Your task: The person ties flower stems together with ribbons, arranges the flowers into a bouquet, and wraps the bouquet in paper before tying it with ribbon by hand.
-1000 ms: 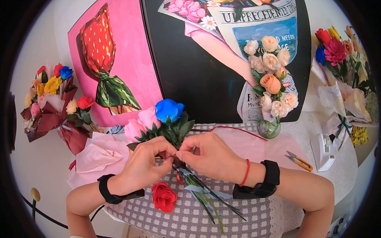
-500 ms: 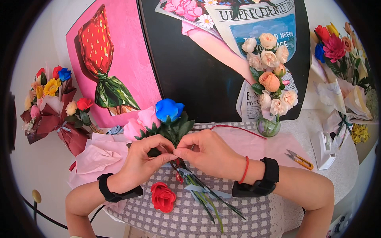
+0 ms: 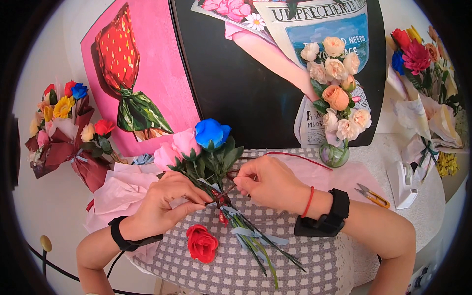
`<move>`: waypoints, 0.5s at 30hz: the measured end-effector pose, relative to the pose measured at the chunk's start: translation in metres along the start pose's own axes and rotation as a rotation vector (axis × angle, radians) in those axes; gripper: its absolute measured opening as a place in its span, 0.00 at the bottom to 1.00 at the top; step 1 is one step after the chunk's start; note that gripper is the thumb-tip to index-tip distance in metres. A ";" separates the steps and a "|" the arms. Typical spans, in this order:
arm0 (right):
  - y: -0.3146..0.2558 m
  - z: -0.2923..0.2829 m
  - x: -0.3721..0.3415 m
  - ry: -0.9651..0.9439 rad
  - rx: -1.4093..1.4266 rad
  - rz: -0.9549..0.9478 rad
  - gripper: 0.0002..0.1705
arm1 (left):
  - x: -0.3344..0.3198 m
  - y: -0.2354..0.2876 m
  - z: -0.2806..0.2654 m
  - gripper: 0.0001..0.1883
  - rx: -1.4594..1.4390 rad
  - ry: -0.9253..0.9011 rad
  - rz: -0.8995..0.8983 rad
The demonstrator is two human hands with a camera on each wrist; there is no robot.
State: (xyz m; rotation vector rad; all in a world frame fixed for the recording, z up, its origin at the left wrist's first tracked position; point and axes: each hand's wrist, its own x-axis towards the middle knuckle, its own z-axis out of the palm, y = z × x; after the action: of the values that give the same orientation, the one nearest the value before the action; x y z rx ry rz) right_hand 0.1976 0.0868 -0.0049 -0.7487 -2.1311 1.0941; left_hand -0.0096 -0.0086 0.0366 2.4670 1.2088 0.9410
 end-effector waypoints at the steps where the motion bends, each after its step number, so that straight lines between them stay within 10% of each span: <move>1: 0.002 0.000 0.000 0.015 -0.022 0.014 0.10 | -0.001 -0.001 -0.001 0.04 -0.001 -0.001 -0.002; 15: 0.012 -0.008 0.005 0.028 -0.241 0.068 0.10 | -0.011 -0.008 -0.010 0.05 -0.031 -0.199 0.025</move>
State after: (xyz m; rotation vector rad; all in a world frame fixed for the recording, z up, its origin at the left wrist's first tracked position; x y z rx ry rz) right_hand 0.2026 0.1001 -0.0097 -0.9478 -2.2525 0.8635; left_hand -0.0259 -0.0123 0.0356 2.4869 1.0917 0.6943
